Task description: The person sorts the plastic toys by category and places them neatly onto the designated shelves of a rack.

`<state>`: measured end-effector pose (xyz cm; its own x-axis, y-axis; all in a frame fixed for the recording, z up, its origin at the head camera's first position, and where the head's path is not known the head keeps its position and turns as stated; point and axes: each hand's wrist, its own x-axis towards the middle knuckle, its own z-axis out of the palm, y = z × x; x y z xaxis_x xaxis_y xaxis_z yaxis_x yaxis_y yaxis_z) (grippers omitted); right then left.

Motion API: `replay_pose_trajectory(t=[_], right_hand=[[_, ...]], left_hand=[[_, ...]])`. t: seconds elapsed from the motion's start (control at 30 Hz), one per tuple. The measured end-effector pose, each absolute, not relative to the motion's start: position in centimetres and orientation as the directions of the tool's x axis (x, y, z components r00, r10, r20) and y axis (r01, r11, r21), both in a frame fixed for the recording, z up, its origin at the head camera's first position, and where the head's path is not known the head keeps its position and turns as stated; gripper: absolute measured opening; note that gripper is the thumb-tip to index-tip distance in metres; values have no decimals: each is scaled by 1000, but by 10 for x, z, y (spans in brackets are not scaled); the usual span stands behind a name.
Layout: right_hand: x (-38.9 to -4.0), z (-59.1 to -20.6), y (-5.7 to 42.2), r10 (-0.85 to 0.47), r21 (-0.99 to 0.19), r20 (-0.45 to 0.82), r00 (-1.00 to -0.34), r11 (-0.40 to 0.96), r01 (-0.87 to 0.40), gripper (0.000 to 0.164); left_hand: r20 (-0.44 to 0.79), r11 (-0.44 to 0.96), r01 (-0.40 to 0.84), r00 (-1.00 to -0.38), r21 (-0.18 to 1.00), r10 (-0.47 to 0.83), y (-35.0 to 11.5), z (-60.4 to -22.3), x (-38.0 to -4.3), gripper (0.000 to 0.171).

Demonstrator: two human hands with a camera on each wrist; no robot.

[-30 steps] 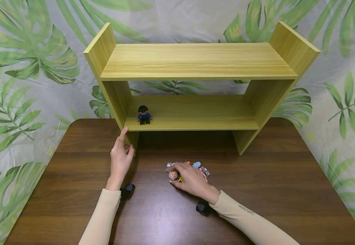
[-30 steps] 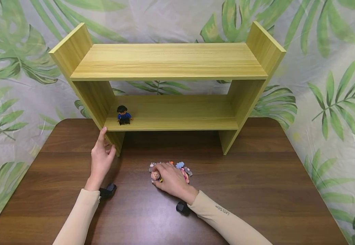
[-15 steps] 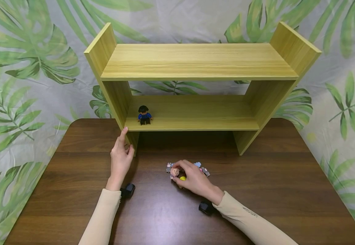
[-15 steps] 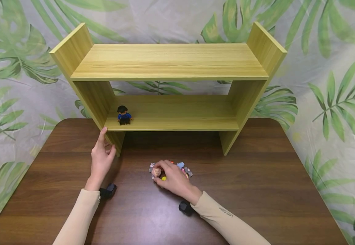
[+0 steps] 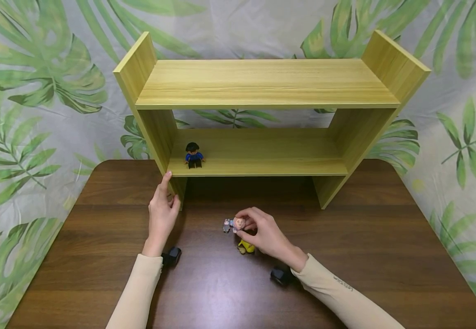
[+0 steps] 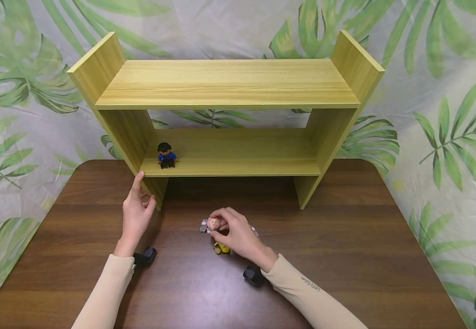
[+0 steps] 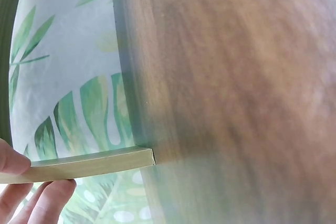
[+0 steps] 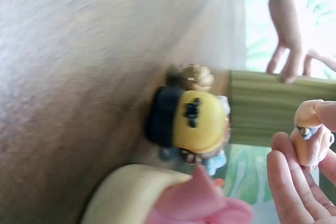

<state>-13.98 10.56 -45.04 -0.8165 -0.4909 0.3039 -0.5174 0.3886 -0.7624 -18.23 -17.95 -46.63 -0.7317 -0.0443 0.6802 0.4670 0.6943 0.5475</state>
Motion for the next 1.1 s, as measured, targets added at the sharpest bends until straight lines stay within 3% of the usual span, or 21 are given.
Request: replay_pose_trajectory(t=[0.57,1.1], right_hand=[[-145,-425,110,-448,-858,304,-841,255,-446,34],[-136,-371,104,-439,-838,391,-809,194,-510,31]], left_hand=[[678,685,467,-733,559,-53,-180,-467,-183,85],[675,689,461,-736,559,-55,-179,-467,-183,85]])
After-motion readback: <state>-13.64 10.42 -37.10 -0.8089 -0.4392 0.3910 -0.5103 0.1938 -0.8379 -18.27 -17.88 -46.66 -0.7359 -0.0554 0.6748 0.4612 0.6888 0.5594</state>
